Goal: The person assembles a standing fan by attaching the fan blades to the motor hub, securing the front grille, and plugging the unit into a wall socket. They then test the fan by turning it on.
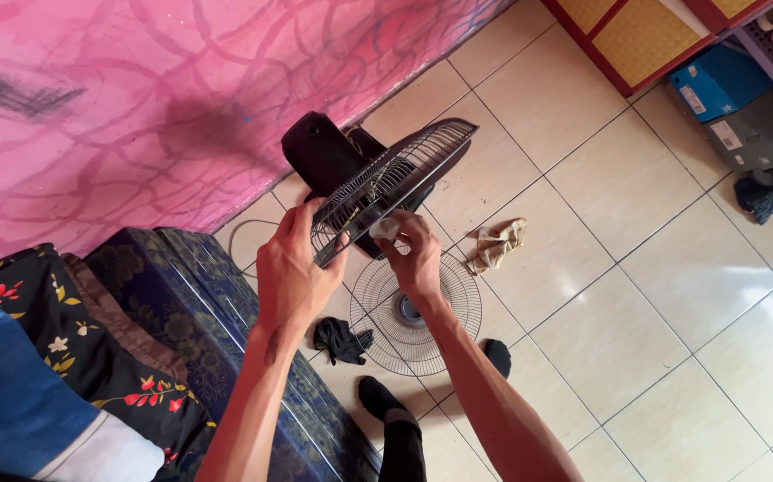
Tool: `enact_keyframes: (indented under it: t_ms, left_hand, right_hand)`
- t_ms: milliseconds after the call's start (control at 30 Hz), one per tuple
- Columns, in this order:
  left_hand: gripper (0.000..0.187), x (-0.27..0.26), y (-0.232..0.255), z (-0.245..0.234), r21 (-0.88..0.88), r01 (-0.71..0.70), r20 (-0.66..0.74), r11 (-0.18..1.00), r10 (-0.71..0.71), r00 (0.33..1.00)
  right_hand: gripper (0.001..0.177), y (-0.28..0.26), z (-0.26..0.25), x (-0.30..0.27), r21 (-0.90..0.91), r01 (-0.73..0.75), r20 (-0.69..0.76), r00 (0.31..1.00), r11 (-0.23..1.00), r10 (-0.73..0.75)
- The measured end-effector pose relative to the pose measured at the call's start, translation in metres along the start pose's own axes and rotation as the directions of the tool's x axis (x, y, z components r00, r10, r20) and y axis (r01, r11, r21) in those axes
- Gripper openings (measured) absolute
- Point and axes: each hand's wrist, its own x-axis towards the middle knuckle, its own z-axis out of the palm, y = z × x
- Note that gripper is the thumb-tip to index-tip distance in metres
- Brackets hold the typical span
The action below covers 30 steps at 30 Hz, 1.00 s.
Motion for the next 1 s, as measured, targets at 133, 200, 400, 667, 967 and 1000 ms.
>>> enact_keyframes:
  t_ms: [133,200,400,667,967,1000]
  left_hand:
    - [0.040,0.002,-0.002,0.001,0.005,-0.028,-0.028,1.000,0.028,0.999]
    - [0.038,-0.001,-0.003,0.002,0.007,-0.038,-0.032,0.999,0.038,0.999]
    - [0.037,-0.002,-0.003,0.003,0.005,-0.012,-0.027,1.000,0.012,1.000]
    - [0.038,0.000,0.000,0.002,-0.012,0.005,-0.031,1.000,-0.005,1.000]
    - [0.036,0.000,0.001,0.003,0.006,0.034,-0.031,0.999,-0.034,0.999]
    - [0.036,0.000,0.001,0.004,0.014,0.031,-0.038,0.999,-0.031,0.999]
  right_hand:
    - [0.052,0.000,0.002,0.000,0.047,-0.138,-0.039,0.989,0.989,0.140]
    - [0.052,0.000,-0.001,0.000,0.019,-0.222,-0.035,0.974,0.975,0.222]
    - [0.050,0.005,0.002,0.004,-0.034,-0.196,-0.065,0.979,0.980,0.194]
    - [0.040,0.012,0.006,0.003,0.161,-0.321,-0.106,0.934,0.933,0.340]
    - [0.034,-0.008,0.007,0.003,-0.061,-0.322,-0.125,0.941,0.945,0.313]
    - [0.033,-0.010,0.007,0.003,-0.119,-0.231,-0.123,0.969,0.966,0.216]
